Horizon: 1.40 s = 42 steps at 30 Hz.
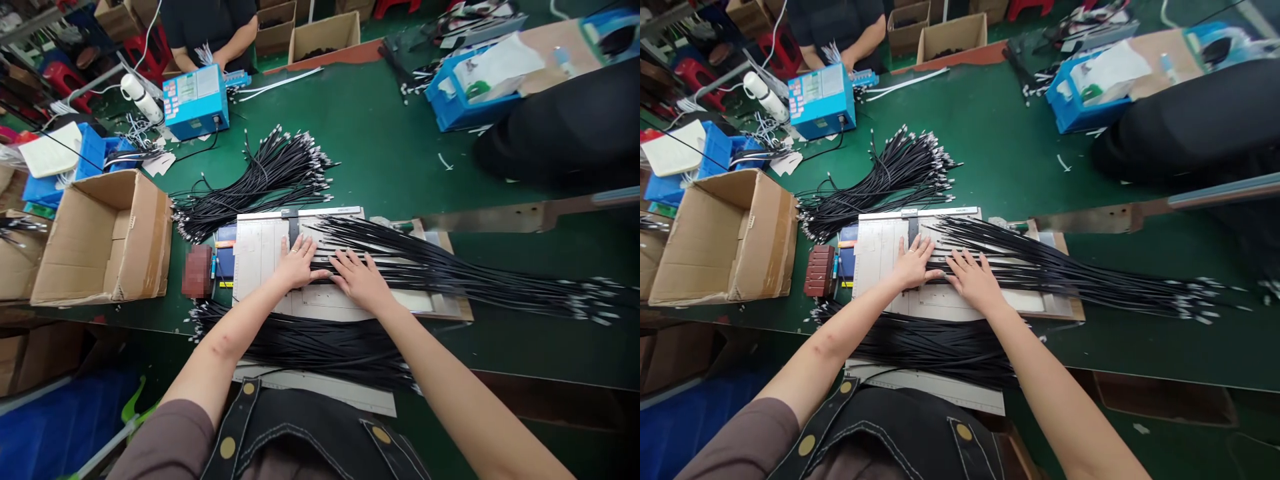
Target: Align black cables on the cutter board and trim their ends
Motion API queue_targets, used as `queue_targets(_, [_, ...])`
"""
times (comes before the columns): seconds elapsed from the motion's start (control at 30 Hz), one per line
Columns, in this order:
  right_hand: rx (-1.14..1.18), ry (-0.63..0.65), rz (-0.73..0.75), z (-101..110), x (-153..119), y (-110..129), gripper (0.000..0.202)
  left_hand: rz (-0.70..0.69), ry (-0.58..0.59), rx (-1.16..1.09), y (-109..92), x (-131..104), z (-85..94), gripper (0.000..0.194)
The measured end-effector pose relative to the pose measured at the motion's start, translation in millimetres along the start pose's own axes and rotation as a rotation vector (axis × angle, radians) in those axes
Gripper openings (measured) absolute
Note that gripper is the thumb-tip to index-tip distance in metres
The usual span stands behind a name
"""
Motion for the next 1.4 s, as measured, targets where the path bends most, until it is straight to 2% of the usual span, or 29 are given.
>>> queue_targets(0.13, [0.019, 0.037, 0.026, 1.4, 8.7, 9.1, 0.052, 0.094, -0.041, -0.033, -2.6, -9.6, 0.1, 0.080])
queue_targets(0.3, [0.113, 0.139, 0.134, 0.4, 38.0, 29.0, 0.053, 0.113, 0.009, -0.174, 3.1, -12.0, -2.8, 0.077])
queue_targets(0.37, [0.121, 0.147, 0.098, 1.7, 45.1, 21.6, 0.054, 0.095, 0.022, -0.185, -0.2, -10.4, -6.8, 0.078])
queue_targets(0.47, [0.074, 0.079, -0.040, 3.8, 43.1, -3.9, 0.057, 0.100, -0.002, -0.130, -11.2, -14.0, -14.1, 0.083])
queue_targets(0.57, [0.031, 0.087, -0.023, -1.2, 30.3, -15.1, 0.060, 0.118, -0.024, -0.128, -21.8, -24.5, -20.8, 0.088])
queue_targets(0.7, [0.020, 0.089, 0.036, -10.1, 22.1, 7.3, 0.061, 0.144, 0.000, -0.264, -17.7, -36.3, -25.4, 0.086])
queue_targets(0.83, [0.036, 0.081, 0.031, -13.1, 35.7, 48.0, 0.062, 0.245, -0.087, -0.343, 5.3, -35.8, -20.5, 0.078])
queue_targets(0.9, [0.057, 0.109, 0.053, -12.3, 45.9, 56.5, 0.063, 0.273, -0.122, -0.334, 14.0, -27.5, -15.5, 0.076])
queue_targets(0.97, [0.070, 0.121, 0.038, -8.5, 55.4, 46.1, 0.062, 0.250, -0.120, -0.280, 17.1, -11.6, -8.4, 0.076])
queue_targets(1.1, [0.028, 0.027, -0.231, 7.7, 58.8, -16.4, 0.066, 0.162, -0.081, -0.106, 12.7, 27.7, 8.9, 0.079])
queue_targets(1.17, [0.004, 0.035, -0.251, 13.0, 48.4, -37.6, 0.066, 0.158, -0.055, -0.060, 7.7, 35.4, 12.9, 0.081])
queue_targets(1.23, [-0.011, 0.063, -0.175, 15.4, 33.2, -43.1, 0.064, 0.149, -0.026, -0.048, -1.5, 28.2, 10.5, 0.086])
queue_targets(1.4, [-0.048, -0.003, -0.091, 16.4, 6.0, -33.3, 0.063, 0.191, -0.011, -0.055, -29.8, -20.7, -10.1, 0.094])
Point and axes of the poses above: each hand's wrist, its own x-axis towards the middle knuckle, its own z-axis out of the back of the hand, y = z × x, the point moved 4 cm from there along x, towards the middle knuckle, and after that the axes turned 6 degrees about -z, right-handed, at the moved point
